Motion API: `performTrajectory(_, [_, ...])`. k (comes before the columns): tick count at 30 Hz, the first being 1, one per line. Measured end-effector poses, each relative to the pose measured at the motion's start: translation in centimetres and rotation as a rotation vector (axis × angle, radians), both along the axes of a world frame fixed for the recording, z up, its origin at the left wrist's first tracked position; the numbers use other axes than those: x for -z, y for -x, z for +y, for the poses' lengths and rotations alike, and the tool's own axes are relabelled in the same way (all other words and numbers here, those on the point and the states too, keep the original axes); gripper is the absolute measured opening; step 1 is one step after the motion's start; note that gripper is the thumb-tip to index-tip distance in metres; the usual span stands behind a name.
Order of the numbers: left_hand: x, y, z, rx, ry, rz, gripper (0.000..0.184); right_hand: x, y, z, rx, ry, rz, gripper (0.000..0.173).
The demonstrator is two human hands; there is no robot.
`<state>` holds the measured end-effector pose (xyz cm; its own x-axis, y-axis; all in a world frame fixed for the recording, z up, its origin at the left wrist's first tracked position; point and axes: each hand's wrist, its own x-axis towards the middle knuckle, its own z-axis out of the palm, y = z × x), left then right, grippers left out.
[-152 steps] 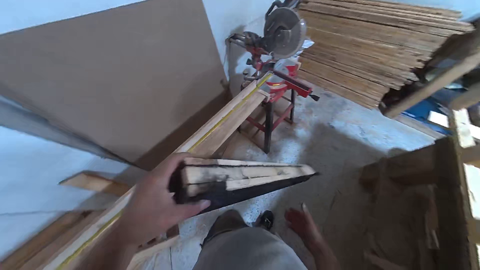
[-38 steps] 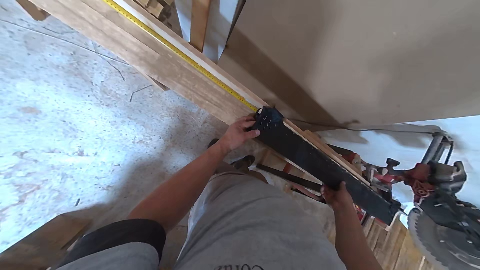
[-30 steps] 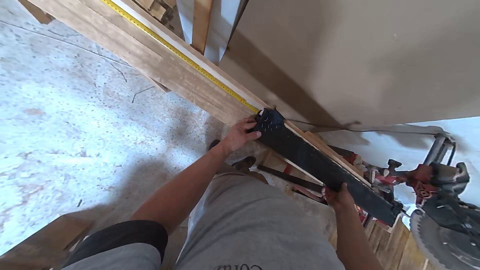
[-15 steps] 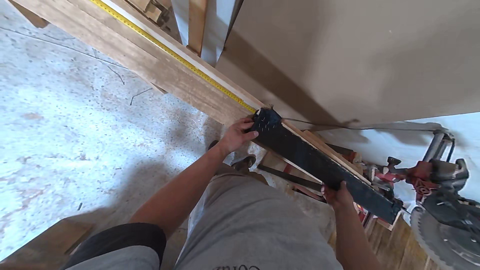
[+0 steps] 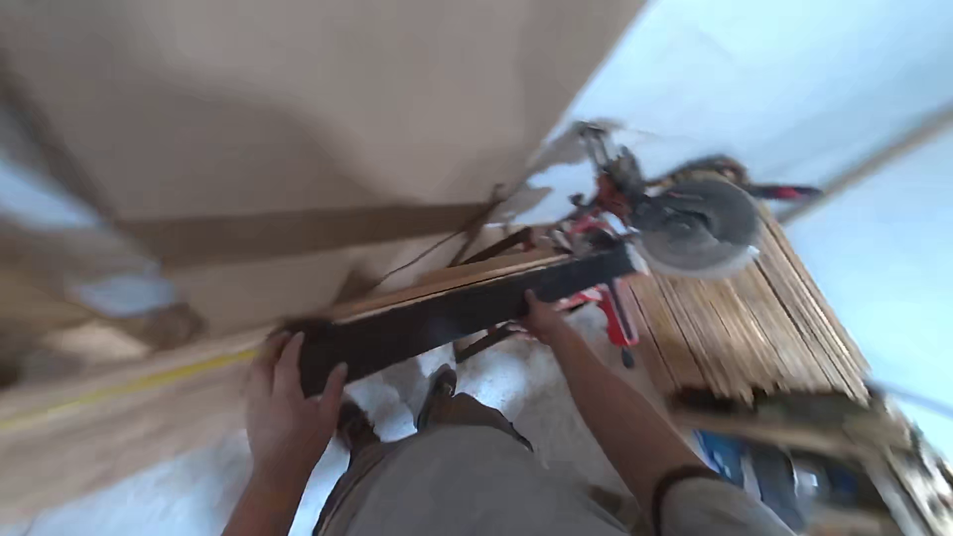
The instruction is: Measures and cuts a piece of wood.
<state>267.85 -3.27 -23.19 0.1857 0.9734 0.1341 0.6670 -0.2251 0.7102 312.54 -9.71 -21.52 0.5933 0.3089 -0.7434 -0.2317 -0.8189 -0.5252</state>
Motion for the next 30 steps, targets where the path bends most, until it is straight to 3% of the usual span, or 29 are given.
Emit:
performTrajectory(3, [-2.8, -10.8, 3.1, 0.438, 0.033, 0.21, 0.093, -1.1, -0.9, 0.0, -0.03, 0.057, 0.06, 0.083])
performTrajectory(6, [-2.3, -22.5, 4.6, 0.687, 0.047, 0.461, 0.126, -1.2, -2.2, -0.4, -0.069, 0.076, 0.107, 0.086])
performTrajectory(8, [-0.6, -27.3, 4.4, 0.715, 0.09, 0.588, 0.139, -0.6, -2.8, -0.9, -0.084, 0.055, 0.116, 0.088])
performTrajectory(10, [1.1, -29.0, 3.7, 0.655, 0.06, 0.63, 0.139, 0.4, -3.7, -1.4, -0.171, 0.045, 0.146, 0.086])
performTrajectory(13, [3.2, -28.7, 4.0, 0.607, -0.041, 0.66, 0.139, -0.4, -6.2, -2.6, -0.547, -0.009, 0.205, 0.075])
performTrajectory(14, [3.6, -28.6, 4.2, 0.604, -0.077, 0.663, 0.14, -2.9, -7.8, -3.1, -0.738, -0.05, 0.139, 0.068])
performTrajectory(16, [4.1, -28.4, 4.4, 0.597, -0.123, 0.682, 0.141, -12.2, -13.3, -4.8, -0.999, -0.185, -0.216, 0.053])
performTrajectory(19, [4.2, -28.1, 4.4, 0.616, -0.12, 0.722, 0.147, -26.8, -27.6, -7.7, -0.926, -0.484, -0.896, 0.035])
performTrajectory(20, [4.2, -28.2, 4.7, 0.625, -0.116, 0.726, 0.147, -30.6, -33.3, -7.9, -0.894, -0.499, -1.11, 0.041])
performTrajectory(22, [4.3, -28.1, 5.0, 0.627, -0.111, 0.745, 0.148, -36.0, -44.4, -6.8, -0.962, -0.229, -1.353, 0.076])
performTrajectory(24, [4.4, -27.8, 4.7, 0.624, -0.08, 0.771, 0.148, -37.0, -52.9, -4.8, -1.129, 0.066, -1.339, 0.095])
performTrajectory(26, [4.0, -28.0, 4.5, 0.618, -0.026, 0.785, 0.148, -37.4, -56.5, -2.5, -1.308, 0.235, -1.198, 0.095])
performTrajectory(28, [3.4, -28.3, 4.2, 0.619, 0.002, 0.8, 0.146, -37.7, -57.0, -0.6, -1.466, 0.268, -1.11, 0.088])
performTrajectory(30, [2.2, -29.1, 4.0, 0.619, 0.03, 0.812, 0.145, -37.1, -57.4, -0.6, -1.531, 0.167, -1.107, 0.077])
